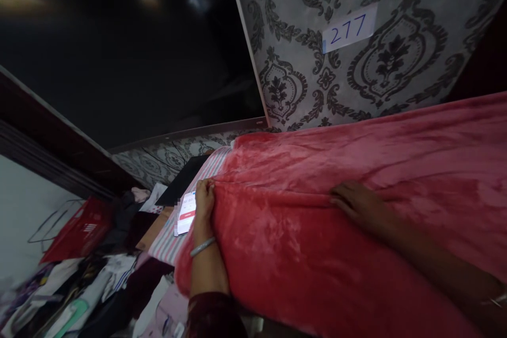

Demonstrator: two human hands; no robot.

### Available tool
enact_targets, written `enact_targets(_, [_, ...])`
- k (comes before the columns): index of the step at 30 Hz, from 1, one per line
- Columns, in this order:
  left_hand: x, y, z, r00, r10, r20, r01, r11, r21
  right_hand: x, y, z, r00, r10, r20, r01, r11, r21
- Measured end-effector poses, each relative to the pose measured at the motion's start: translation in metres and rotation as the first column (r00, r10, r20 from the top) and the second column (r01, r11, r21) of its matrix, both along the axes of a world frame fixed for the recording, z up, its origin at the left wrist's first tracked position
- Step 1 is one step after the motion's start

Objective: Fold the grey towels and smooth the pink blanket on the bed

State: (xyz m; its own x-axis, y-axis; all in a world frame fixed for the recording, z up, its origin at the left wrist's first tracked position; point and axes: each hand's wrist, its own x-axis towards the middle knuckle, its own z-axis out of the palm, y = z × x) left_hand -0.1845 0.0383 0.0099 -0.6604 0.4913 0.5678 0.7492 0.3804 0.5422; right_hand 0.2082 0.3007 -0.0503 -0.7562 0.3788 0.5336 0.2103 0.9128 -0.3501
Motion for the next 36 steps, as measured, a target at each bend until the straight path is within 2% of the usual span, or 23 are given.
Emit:
enact_targets(4, [0.001,0.0,0.002,0.999,0.029,-0.017,-0.029,0.999,0.019,0.003,-0.004,0.006,0.999,0.004,0.044,-0.005,1.0,0.025])
enact_targets(9, [0.004,0.0,0.005,0.995,0.083,-0.055,-0.079,0.994,0.071,0.005,-0.002,0.006,0.994,-0.005,-0.106,0.013,0.997,0.075])
enact_targets(12, [0.005,0.0,0.006,0.991,0.111,-0.069,-0.102,0.988,0.119,0.004,-0.002,0.006,0.99,-0.001,-0.142,0.015,0.995,0.094])
enact_targets(20, [0.013,-0.004,0.013,0.988,0.088,-0.129,-0.059,0.975,0.216,0.005,-0.007,0.008,0.969,-0.014,-0.247,0.046,0.991,0.123])
enact_targets(25, [0.016,-0.006,0.015,1.0,0.031,-0.001,-0.029,0.954,0.298,0.006,-0.005,0.012,0.976,0.045,-0.214,-0.024,0.994,0.103])
enact_targets(28, [0.016,-0.006,0.014,0.998,0.031,0.051,-0.044,0.955,0.294,0.007,-0.005,0.015,0.967,0.058,-0.247,-0.029,0.993,0.118])
enact_targets(33, [0.016,-0.003,0.012,0.987,0.115,-0.112,-0.09,0.974,0.208,0.009,-0.01,0.019,0.952,0.056,-0.3,-0.009,0.988,0.153])
enact_targets(36, [0.017,-0.002,0.013,0.97,0.161,-0.184,-0.12,0.969,0.217,0.009,-0.013,0.02,0.947,0.053,-0.318,-0.003,0.987,0.158])
